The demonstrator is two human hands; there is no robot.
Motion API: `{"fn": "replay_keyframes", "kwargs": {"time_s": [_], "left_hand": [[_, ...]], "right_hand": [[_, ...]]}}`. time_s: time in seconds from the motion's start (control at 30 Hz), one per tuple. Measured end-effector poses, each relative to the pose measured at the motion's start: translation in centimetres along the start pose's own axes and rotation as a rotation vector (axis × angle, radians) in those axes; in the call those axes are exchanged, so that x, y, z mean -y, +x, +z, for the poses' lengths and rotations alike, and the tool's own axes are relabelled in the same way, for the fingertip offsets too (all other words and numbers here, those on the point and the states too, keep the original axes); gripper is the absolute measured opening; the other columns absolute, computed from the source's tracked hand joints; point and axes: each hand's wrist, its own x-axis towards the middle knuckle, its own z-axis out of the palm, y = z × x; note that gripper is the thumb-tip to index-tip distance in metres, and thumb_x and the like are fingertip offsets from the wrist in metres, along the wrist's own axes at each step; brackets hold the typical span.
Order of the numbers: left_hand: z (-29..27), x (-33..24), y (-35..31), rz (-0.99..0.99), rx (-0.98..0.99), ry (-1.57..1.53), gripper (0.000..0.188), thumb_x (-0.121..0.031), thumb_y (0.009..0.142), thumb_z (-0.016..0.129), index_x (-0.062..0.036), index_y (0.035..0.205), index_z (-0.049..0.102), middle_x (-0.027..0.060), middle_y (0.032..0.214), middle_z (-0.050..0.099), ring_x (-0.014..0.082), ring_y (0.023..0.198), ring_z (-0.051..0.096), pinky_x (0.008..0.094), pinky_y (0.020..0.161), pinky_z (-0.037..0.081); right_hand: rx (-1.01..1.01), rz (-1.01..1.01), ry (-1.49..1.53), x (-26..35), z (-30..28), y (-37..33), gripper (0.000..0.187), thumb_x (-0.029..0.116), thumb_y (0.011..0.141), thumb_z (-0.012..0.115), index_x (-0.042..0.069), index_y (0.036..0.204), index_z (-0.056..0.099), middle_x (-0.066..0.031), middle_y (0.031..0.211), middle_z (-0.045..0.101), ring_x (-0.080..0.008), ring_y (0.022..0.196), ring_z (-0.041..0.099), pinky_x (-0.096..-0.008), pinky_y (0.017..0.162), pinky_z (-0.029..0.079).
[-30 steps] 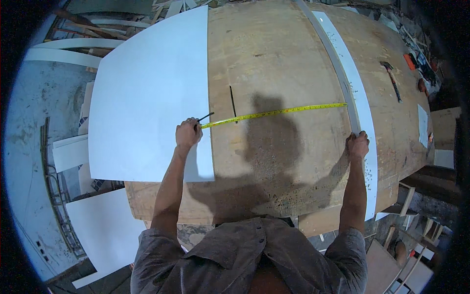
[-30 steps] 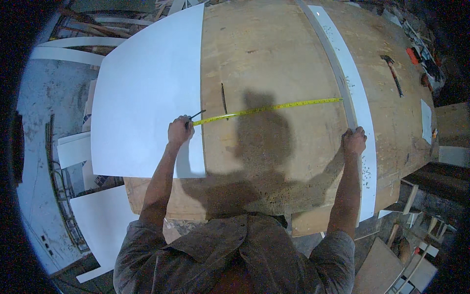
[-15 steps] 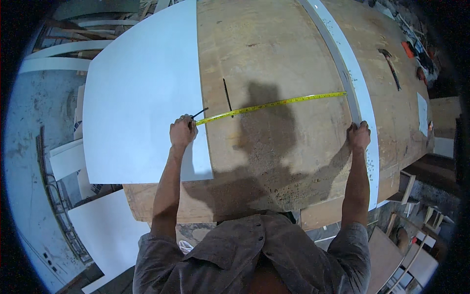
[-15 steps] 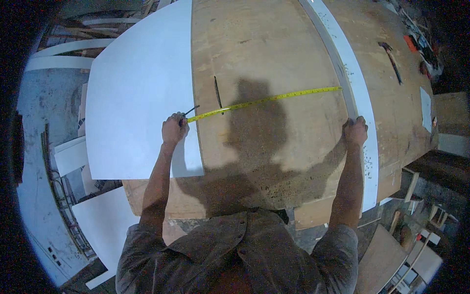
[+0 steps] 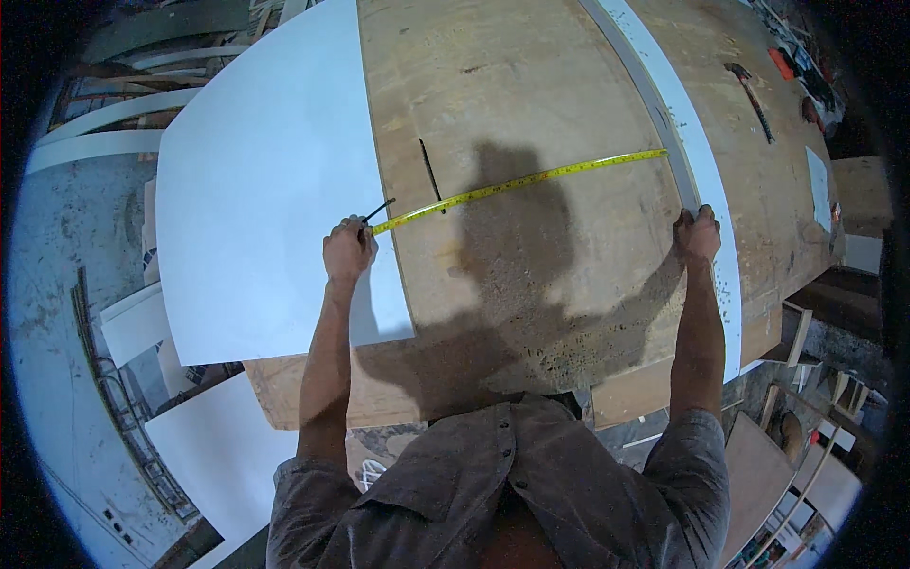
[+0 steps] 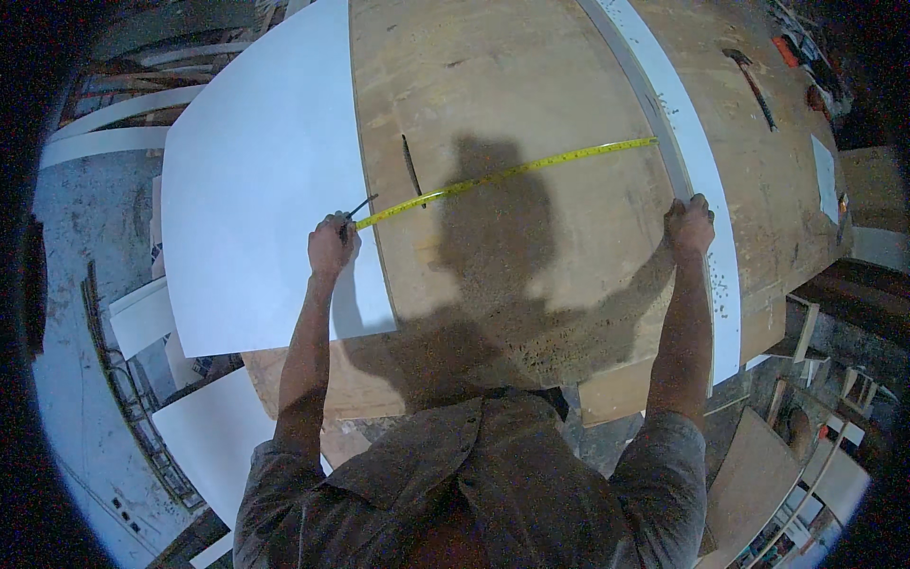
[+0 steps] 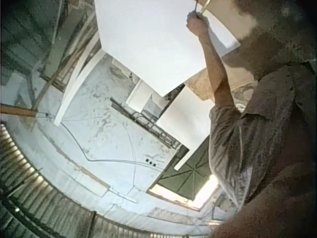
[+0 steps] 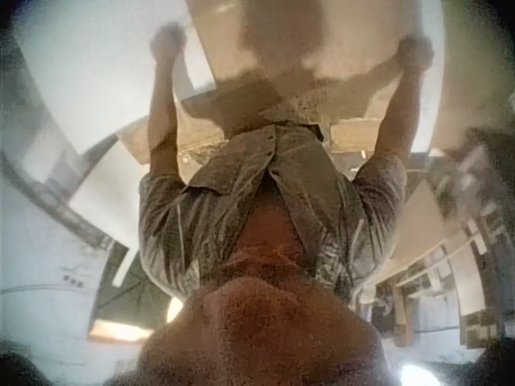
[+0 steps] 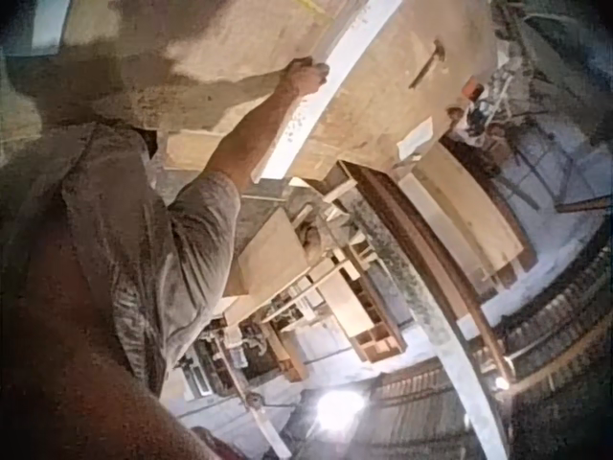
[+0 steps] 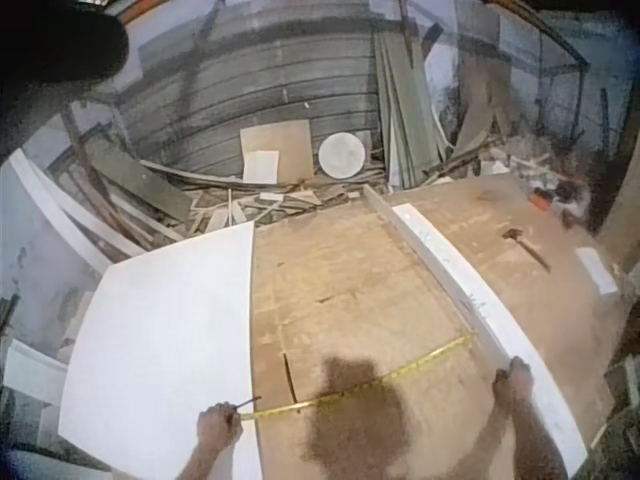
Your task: The person uses a hammer to drive nails into a white wooden strip on a workbench, uses a tape measure to check the dimensions of the strip and a white board, and then measures a wall corner in a room.
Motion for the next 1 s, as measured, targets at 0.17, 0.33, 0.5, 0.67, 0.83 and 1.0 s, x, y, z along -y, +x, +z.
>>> {"fn": "replay_keyframes", "kwargs": {"time_s": [0.17, 0.33, 0.5, 0.67, 0.83, 1.0], "left_hand": [[0.1, 0.4, -0.1, 0.011, -0.021, 0.005, 0.019, -0.026, 0.093, 0.058, -0.0087, 0.098, 0.064, 0.0094, 0.096, 0.067, 0.0299, 0.089, 0.066, 0.0478, 0.074, 0.051], [0.3, 0.7, -0.3, 0.039, -0.037, -0.017, 0.022, -0.027, 0.094, 0.057, -0.0084, 0.102, 0.065, 0.0105, 0.096, 0.066, 0.0312, 0.088, 0.066, 0.0479, 0.075, 0.05], [0.3, 0.4, -0.2, 0.032, 0.005, 0.039, 0.023, -0.028, 0.096, 0.055, -0.0086, 0.103, 0.064, 0.0122, 0.096, 0.065, 0.032, 0.088, 0.065, 0.0476, 0.075, 0.05], [0.7, 1.1, -0.3, 0.044, -0.006, 0.019, 0.022, -0.028, 0.095, 0.056, -0.0074, 0.098, 0.064, 0.0115, 0.093, 0.065, 0.0321, 0.085, 0.065, 0.0468, 0.072, 0.05], [0.8, 0.8, 0.0, 0.048, -0.018, 0.006, 0.02, -0.026, 0.094, 0.058, -0.0067, 0.094, 0.062, 0.0101, 0.089, 0.064, 0.0313, 0.083, 0.065, 0.046, 0.071, 0.05], [0.8, 0.8, -0.2, 0.019, 0.0, 0.027, 0.019, -0.025, 0.094, 0.058, -0.0071, 0.097, 0.062, 0.0097, 0.09, 0.064, 0.0304, 0.084, 0.065, 0.0452, 0.072, 0.05]], "right_hand": [[-0.022, -0.016, -0.018, 0.3, -0.1, 0.0, 0.04, 0.042, 0.091, 0.063, 0.005, 0.103, 0.052, -0.0196, 0.102, 0.066, -0.0422, 0.098, 0.063, -0.0538, 0.08, 0.053], [-0.028, -0.029, -0.029, 0.4, 0.1, -0.1, 0.042, 0.045, 0.091, 0.061, 0.006, 0.103, 0.052, -0.0194, 0.1, 0.067, -0.0427, 0.096, 0.064, -0.0545, 0.079, 0.053], [-0.035, -0.012, -0.062, -0.5, 1.3, 0.3, 0.044, 0.047, 0.09, 0.061, 0.007, 0.104, 0.053, -0.0199, 0.099, 0.067, -0.0429, 0.095, 0.064, -0.055, 0.078, 0.053], [0.015, 0.012, -0.09, 0.0, 1.2, 0.6, 0.046, 0.048, 0.089, 0.061, 0.006, 0.104, 0.051, -0.0189, 0.098, 0.067, -0.043, 0.093, 0.065, -0.0552, 0.078, 0.053], [0.003, -0.036, -0.082, -0.9, 1.5, 0.7, 0.05, 0.053, 0.09, 0.061, 0.009, 0.112, 0.057, -0.0201, 0.103, 0.068, -0.0428, 0.096, 0.066, -0.0534, 0.078, 0.054], [-0.007, 0.007, -0.12, 0.0, 1.2, 0.8, 0.053, 0.055, 0.088, 0.063, 0.009, 0.113, 0.058, -0.0176, 0.103, 0.069, -0.0421, 0.095, 0.066, -0.0536, 0.078, 0.054]]}}
